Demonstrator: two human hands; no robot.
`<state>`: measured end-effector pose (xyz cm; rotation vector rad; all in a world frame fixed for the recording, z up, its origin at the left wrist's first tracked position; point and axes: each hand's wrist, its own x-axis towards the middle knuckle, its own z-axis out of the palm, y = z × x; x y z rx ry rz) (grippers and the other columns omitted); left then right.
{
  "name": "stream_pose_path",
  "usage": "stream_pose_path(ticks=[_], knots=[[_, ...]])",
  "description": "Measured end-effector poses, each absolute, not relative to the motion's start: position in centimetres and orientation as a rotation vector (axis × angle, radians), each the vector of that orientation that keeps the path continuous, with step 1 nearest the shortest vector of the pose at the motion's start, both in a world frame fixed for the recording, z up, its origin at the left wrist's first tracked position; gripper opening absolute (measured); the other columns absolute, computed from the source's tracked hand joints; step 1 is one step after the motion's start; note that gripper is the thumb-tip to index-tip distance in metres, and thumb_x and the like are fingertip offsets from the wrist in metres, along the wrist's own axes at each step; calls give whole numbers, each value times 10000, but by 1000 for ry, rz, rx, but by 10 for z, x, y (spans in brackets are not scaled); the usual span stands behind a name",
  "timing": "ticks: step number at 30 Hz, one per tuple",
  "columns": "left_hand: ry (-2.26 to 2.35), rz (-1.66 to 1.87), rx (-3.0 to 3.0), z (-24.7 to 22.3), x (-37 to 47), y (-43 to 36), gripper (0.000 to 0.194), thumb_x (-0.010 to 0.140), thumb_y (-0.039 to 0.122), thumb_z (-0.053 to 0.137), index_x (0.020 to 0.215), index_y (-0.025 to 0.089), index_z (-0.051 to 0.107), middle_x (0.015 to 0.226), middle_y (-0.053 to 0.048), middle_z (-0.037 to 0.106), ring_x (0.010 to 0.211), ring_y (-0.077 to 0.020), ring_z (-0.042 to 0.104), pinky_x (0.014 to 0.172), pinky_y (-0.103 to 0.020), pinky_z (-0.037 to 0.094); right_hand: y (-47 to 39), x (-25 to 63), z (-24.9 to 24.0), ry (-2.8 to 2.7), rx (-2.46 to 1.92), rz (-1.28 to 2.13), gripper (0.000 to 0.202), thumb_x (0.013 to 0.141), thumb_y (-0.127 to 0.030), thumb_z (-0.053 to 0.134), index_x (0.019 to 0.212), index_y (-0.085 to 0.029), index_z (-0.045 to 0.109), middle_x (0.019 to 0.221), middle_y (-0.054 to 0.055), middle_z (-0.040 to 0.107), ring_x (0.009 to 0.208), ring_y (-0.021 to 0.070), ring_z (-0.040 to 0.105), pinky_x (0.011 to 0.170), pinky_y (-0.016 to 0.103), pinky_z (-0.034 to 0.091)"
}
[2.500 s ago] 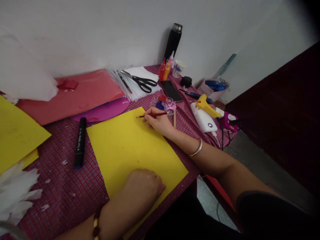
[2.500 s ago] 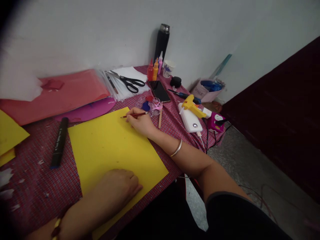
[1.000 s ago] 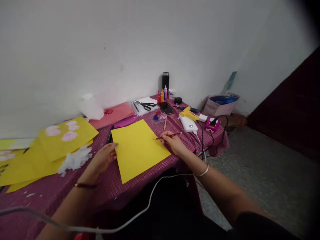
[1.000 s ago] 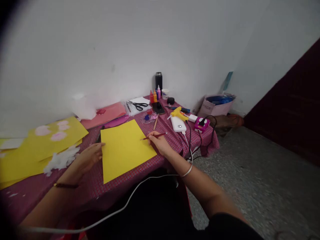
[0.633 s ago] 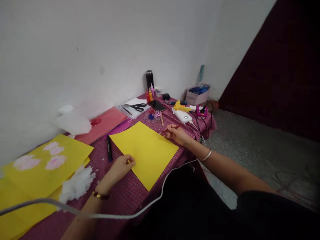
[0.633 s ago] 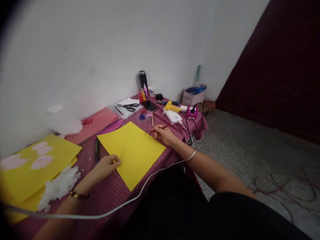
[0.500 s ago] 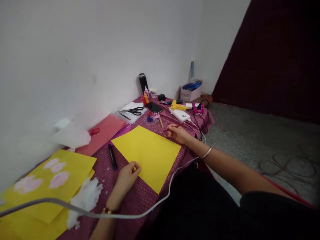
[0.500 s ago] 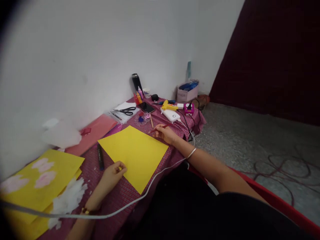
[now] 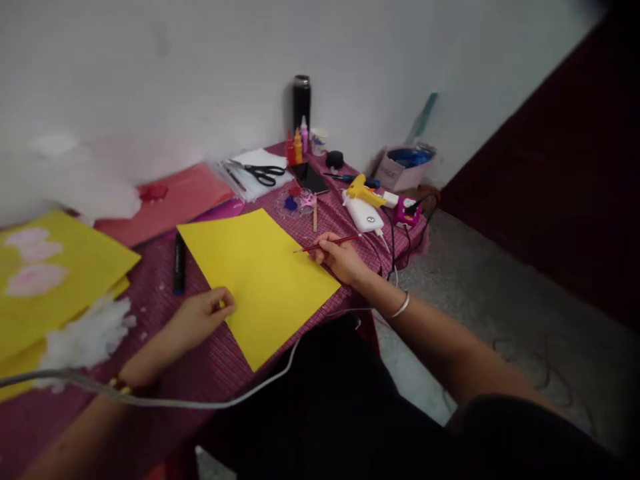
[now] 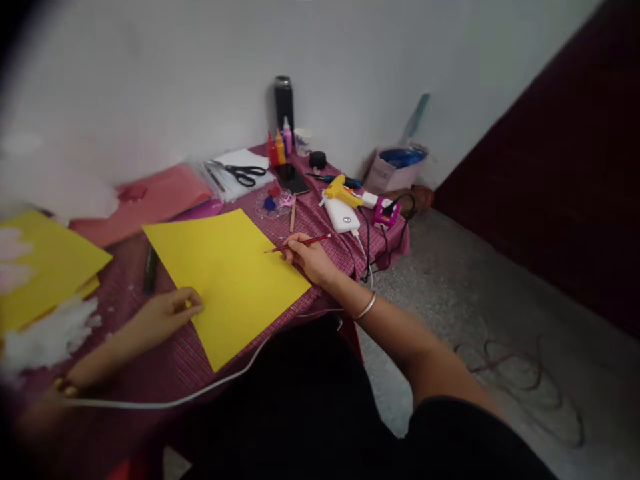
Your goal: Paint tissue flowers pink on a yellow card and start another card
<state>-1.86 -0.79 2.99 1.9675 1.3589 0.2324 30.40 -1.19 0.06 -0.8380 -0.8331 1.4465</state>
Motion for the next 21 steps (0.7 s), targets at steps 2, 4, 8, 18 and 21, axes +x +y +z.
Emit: stream_pose_path(ticks=[2, 4, 8, 18, 21], knots=[[1399, 243, 1922, 32, -16, -6, 164, 650, 389, 574, 645, 226, 594, 626, 20, 603, 612, -168, 541, 599, -287, 394, -11, 304, 0, -877, -843, 1453, 151, 794, -324, 683, 803, -209, 586, 536, -60, 578, 546, 94, 532, 804, 298, 504], [1465, 272, 1867, 31, -15, -5, 106, 606, 327, 610, 605, 222, 596, 595, 27, 595, 596, -158, 529, 592, -278, 379, -10, 303, -1, -923, -842, 1447, 139, 780, -315, 674, 795, -212, 582, 519, -70, 557, 540, 92, 519, 801, 293, 503], [1711, 432, 1811, 26, -7, -15, 170, 619, 326, 664, 740, 210, 637, 560, 51, 543, 556, -146, 491, 557, -270, 352, -12, 302, -4, -945, -829, 1403, 154, 736, -266, 676, 789, -223, 539, 524, -101, 491, 498, 73, 445, 750, 275, 496], [2006, 813, 1740, 5, -7, -31, 290, 945, 413, 573, 1047, 146, 620, 920, -30, 656, 730, -133, 629, 661, -314, 554, -10, 302, -2, -893, -755, 1424, 214, 696, -345, 707, 742, -204, 553, 555, -56, 544, 507, 88, 502, 634, 264, 479], [1989, 802, 1760, 1, -11, -31, 310, 938, 394, 588, 1132, 153, 609, 1048, -60, 658, 848, -168, 650, 733, -356, 573, -11, 303, -4, -938, -747, 1422, 277, 709, -441, 696, 778, -192, 594, 595, -23, 589, 532, 104, 541, 575, 252, 445]])
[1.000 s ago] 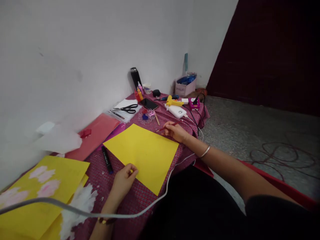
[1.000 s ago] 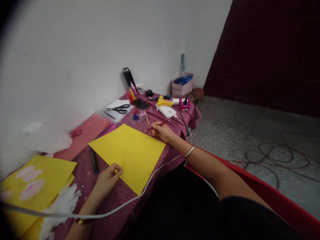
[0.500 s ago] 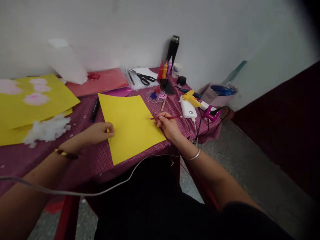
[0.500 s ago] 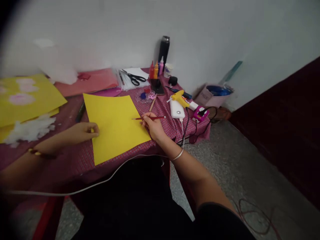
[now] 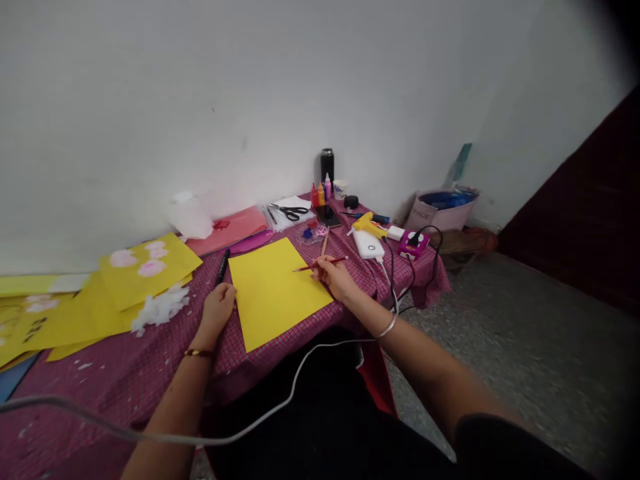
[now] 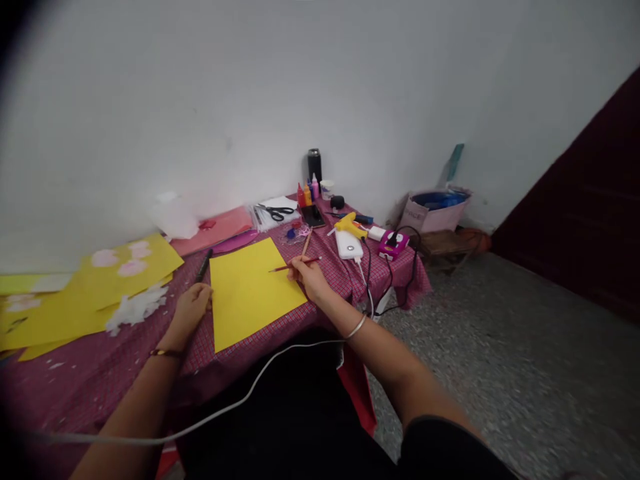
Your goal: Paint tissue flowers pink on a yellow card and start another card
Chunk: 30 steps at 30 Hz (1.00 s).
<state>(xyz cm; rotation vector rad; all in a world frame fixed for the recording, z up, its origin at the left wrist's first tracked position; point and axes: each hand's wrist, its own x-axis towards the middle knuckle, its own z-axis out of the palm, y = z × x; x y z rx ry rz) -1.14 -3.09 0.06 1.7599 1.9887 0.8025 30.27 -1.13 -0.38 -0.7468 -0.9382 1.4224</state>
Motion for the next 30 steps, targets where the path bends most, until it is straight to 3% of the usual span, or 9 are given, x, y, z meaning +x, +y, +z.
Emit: stream_pose_path(ticks=[4, 9, 14, 17, 20, 27, 30], knots=[[1955, 760, 1844, -3, -14, -33, 328, 930, 386, 600, 1165, 158, 605, 1123, -75, 649, 933, -196, 651, 796, -398, 571, -15, 301, -4, -1028, -769, 1366, 303, 740, -487, 665, 781, -194, 599, 585, -22, 588, 525, 109, 532, 551, 247, 413], [1952, 721, 1916, -4, -12, -30, 336, 927, 387, 604, 1173, 159, 604, 1148, -78, 644, 966, -210, 647, 825, -417, 564, 10, 288, 24, -1253, -826, 1210, 177, 806, -352, 631, 729, -196, 598, 587, -23, 583, 580, 115, 520, 591, 237, 388], [1928, 725, 2006, -4, -10, -30, 296, 936, 428, 577, 1016, 148, 630, 950, -37, 658, 811, -162, 632, 749, -363, 541, 43, 260, 56, -1482, -859, 1202, 166, 792, -241, 677, 650, -191, 606, 552, -38, 537, 561, 103, 467, 553, 213, 343], [1876, 744, 2067, -2, -7, -34, 392, 957, 479, 469, 731, 180, 582, 662, 19, 567, 637, -143, 554, 633, -289, 433, 36, 241, 65, -1622, -845, 1334, 365, 854, -398, 629, 565, -182, 576, 405, -47, 418, 420, 94, 371, 464, 226, 305], [1856, 799, 2085, 2, -5, -39, 491, 937, 536, 360, 572, 221, 451, 545, 17, 470, 574, -157, 483, 570, -286, 298, 26, 224, 70, -1649, -675, 1497, 511, 918, -566, 481, 594, -180, 569, 360, -65, 349, 373, 81, 343, 454, 221, 348], [1908, 921, 2084, 9, -6, -40, 446, 895, 518, 336, 540, 247, 346, 513, -1, 402, 532, -165, 376, 573, -312, 228, 68, 223, 42, -1231, -820, 1600, 278, 883, -430, 583, 751, -186, 562, 351, -109, 396, 320, 60, 300, 433, 201, 383], [1944, 962, 2078, 12, -7, -39, 415, 895, 481, 335, 552, 247, 345, 522, -4, 399, 541, -169, 379, 577, -316, 219, 85, 237, 25, -1164, -870, 1579, 237, 873, -381, 593, 749, -183, 551, 375, -100, 427, 327, 58, 334, 394, 190, 306]])
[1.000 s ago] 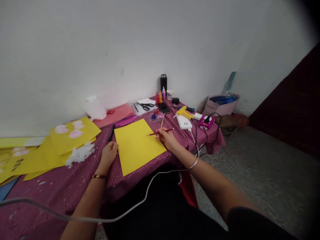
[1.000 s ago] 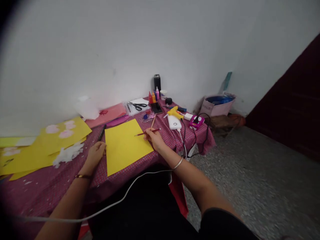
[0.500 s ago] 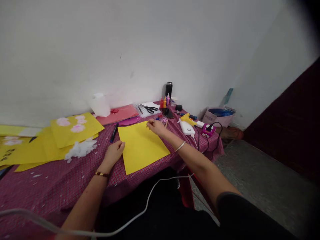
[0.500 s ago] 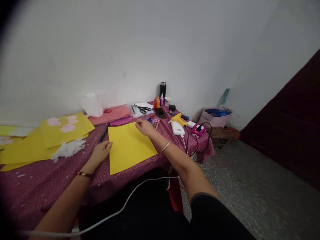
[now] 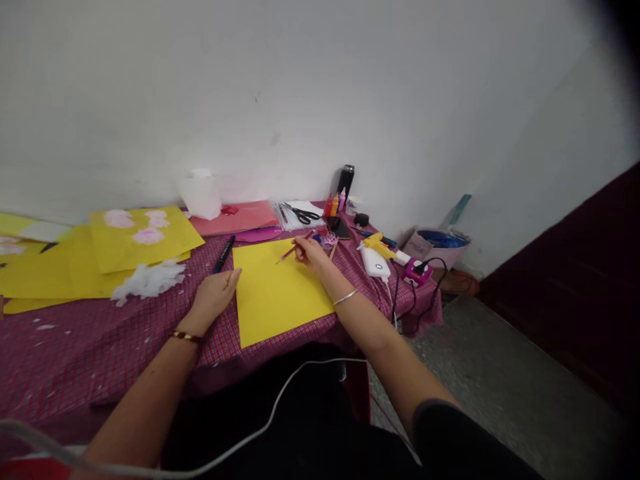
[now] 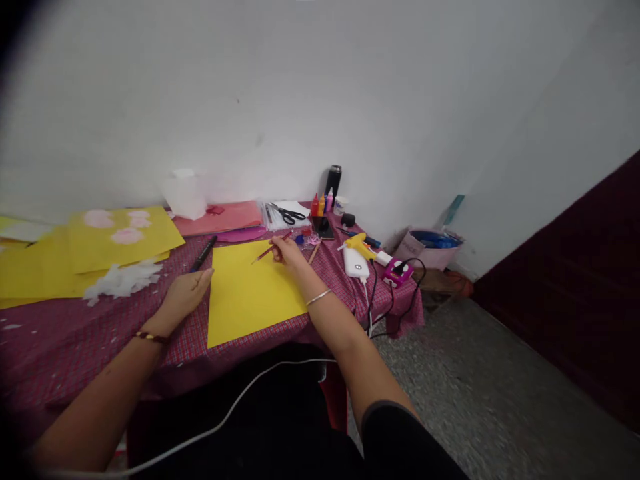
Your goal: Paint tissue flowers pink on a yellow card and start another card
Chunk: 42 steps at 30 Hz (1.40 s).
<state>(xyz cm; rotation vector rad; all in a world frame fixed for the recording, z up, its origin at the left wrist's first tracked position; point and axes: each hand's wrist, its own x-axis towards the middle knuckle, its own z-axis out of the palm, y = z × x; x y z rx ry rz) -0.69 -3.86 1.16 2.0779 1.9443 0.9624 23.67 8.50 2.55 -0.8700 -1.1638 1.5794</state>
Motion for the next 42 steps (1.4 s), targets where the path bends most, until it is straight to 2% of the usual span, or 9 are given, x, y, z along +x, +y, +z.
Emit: stream_pose_path(ticks=[4, 10, 14, 18, 23, 27, 30, 35, 42], knots=[[2020, 997, 2042, 16, -9, -39, 400, 909, 445, 318, 559, 249, 324, 520, 5, 347, 528, -164, 349, 572, -327, 194, 95, 250, 17, -1049, -901, 1551, 203, 875, -322, 583, 739, -176, 544, 415, -90, 461, 347, 50, 359, 380, 187, 254], [2104, 1009, 2059, 21, -13, -42, 426, 941, 436, 273, 558, 250, 260, 514, 10, 324, 515, -153, 337, 575, -328, 194, 99, 256, 21, -996, -823, 1570, 146, 880, -316, 575, 829, -179, 578, 534, -62, 591, 400, 53, 437, 402, 182, 314], [2126, 961, 2121, 20, -14, -42, 425, 937, 445, 292, 560, 247, 296, 512, 1, 360, 523, -167, 368, 574, -326, 195, 97, 260, 23, -1093, -777, 1620, 196, 855, -373, 620, 924, -190, 631, 643, -32, 686, 411, 63, 471, 408, 189, 352], [2089, 858, 2198, 19, -13, -42, 431, 925, 473, 333, 568, 235, 371, 548, -19, 472, 580, -184, 464, 585, -310, 232, 93, 264, 24, -1199, -785, 1638, 203, 766, -334, 738, 794, -153, 651, 479, -52, 575, 340, 43, 344, 366, 186, 276], [2090, 754, 2220, 16, -14, -40, 440, 927, 493, 327, 586, 233, 423, 588, -35, 561, 631, -203, 548, 604, -302, 291, 95, 267, 24, -1181, -786, 1568, 238, 851, -399, 646, 792, -170, 621, 431, -91, 469, 345, 42, 320, 381, 174, 294], [2130, 698, 2179, 11, -17, -36, 313, 896, 462, 399, 920, 219, 594, 769, -62, 682, 737, -247, 624, 637, -304, 359, 98, 265, 21, -1159, -826, 1520, 176, 849, -328, 656, 792, -172, 595, 464, -87, 504, 350, 33, 347, 374, 161, 276], [2162, 685, 2136, 8, -20, -33, 359, 902, 397, 368, 1125, 198, 568, 893, -93, 709, 820, -269, 651, 678, -321, 402, 100, 264, 18, -1171, -847, 1506, 160, 845, -308, 666, 801, -169, 600, 514, -74, 561, 371, 30, 411, 381, 149, 294], [2129, 698, 2109, 7, -21, -30, 218, 876, 301, 367, 905, 236, 573, 841, -74, 685, 815, -265, 644, 703, -333, 417, 100, 263, 17, -1206, -916, 1462, 106, 865, -182, 621, 766, -163, 586, 526, -63, 607, 359, 38, 443, 362, 151, 299], [2138, 945, 1971, 12, -20, -37, 135, 874, 249, 365, 871, 248, 500, 700, -18, 568, 662, -232, 559, 619, -330, 359, 98, 259, 19, -1210, -993, 1405, 153, 865, -120, 616, 732, -165, 556, 503, -64, 621, 355, 36, 467, 366, 133, 314]])
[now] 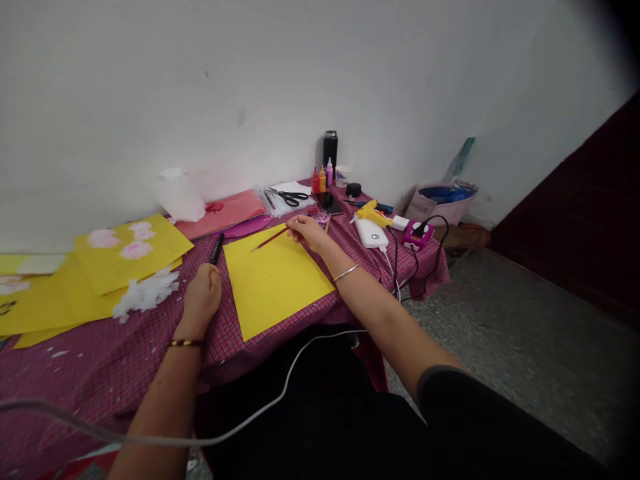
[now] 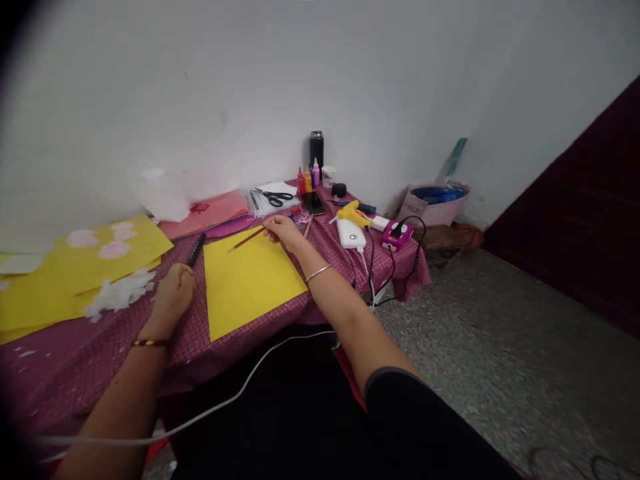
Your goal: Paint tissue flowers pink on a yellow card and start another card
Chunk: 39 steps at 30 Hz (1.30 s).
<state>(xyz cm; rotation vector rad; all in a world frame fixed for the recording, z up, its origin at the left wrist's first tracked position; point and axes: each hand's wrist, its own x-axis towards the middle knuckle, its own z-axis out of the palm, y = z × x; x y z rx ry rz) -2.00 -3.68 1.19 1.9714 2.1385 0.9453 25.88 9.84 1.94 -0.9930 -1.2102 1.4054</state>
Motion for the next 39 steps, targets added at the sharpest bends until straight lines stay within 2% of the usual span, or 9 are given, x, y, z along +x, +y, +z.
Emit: stream_pose_path(ticks=[6, 9, 15, 19, 25, 27, 30, 33, 39], knots=[[1985, 1081, 1873, 12, -12, -37, 169, 876, 202, 339, 759, 240, 455, 636, 15, 490, 612, -190, 489, 584, -309, 356, 96, 260, 22, -1186, -971, 1461, 134, 862, -159, 628, 754, -166, 549, 538, -53, 647, 363, 35, 485, 372, 127, 333], [1803, 1033, 1853, 14, -3, -32, 208, 909, 256, 443, 706, 215, 470, 618, 43, 470, 575, -145, 458, 579, -283, 369, 93, 260, 22, -1174, -921, 1504, 101, 872, -202, 620, 802, -168, 556, 613, -36, 684, 380, 39, 501, 394, 139, 374], [1479, 897, 1750, 25, 14, -14, 189, 716, 180, 600, 546, 212, 524, 508, 39, 488, 510, -132, 408, 507, -273, 267, 92, 255, 20, -1107, -954, 1502, 41, 871, -167, 584, 885, -176, 546, 721, -3, 719, 418, 51, 525, 454, 168, 442], [1287, 911, 1553, 40, 20, -12, 93, 695, 283, 654, 693, 190, 650, 471, 58, 461, 413, -101, 341, 432, -255, 207, 104, 246, 32, -1078, -1033, 1447, 40, 864, -141, 562, 880, -167, 535, 710, 4, 686, 421, 46, 506, 474, 176, 455], [1030, 1142, 1250, 56, 19, -18, 348, 703, 490, 698, 849, 188, 606, 504, 102, 374, 406, -53, 264, 429, -204, 214, 112, 214, 65, -1165, -1024, 1307, 501, 783, -95, 623, 1251, -224, 498, 1046, 31, 671, 615, 74, 601, 549, 197, 501], [975, 1195, 1175, 53, 19, -18, 369, 698, 519, 716, 780, 189, 572, 497, 104, 360, 403, -45, 265, 427, -196, 221, 96, 197, 67, -1249, -980, 1278, 455, 763, -77, 638, 1192, -207, 558, 1047, 26, 670, 638, 66, 583, 545, 173, 475], [914, 1233, 1079, 42, 19, -16, 440, 712, 570, 714, 652, 189, 502, 467, 95, 355, 386, -36, 269, 408, -189, 218, 61, 172, 57, -1536, -746, 1339, 149, 814, -181, 634, 961, -159, 641, 815, 1, 675, 613, 81, 581, 592, 203, 494], [864, 1230, 1009, 32, 19, -13, 472, 747, 563, 705, 585, 185, 473, 438, 89, 343, 370, -31, 268, 392, -182, 217, 38, 157, 39, -1656, -530, 1335, 138, 801, -213, 657, 925, -161, 626, 739, -28, 651, 657, 86, 595, 660, 217, 499], [789, 1117, 987, 26, 18, -17, 399, 800, 394, 700, 550, 168, 485, 435, 75, 351, 363, -30, 275, 382, -179, 236, 33, 162, 31, -1678, -666, 1326, 111, 753, -190, 701, 799, -167, 602, 670, -52, 588, 609, 74, 539, 614, 199, 444]])
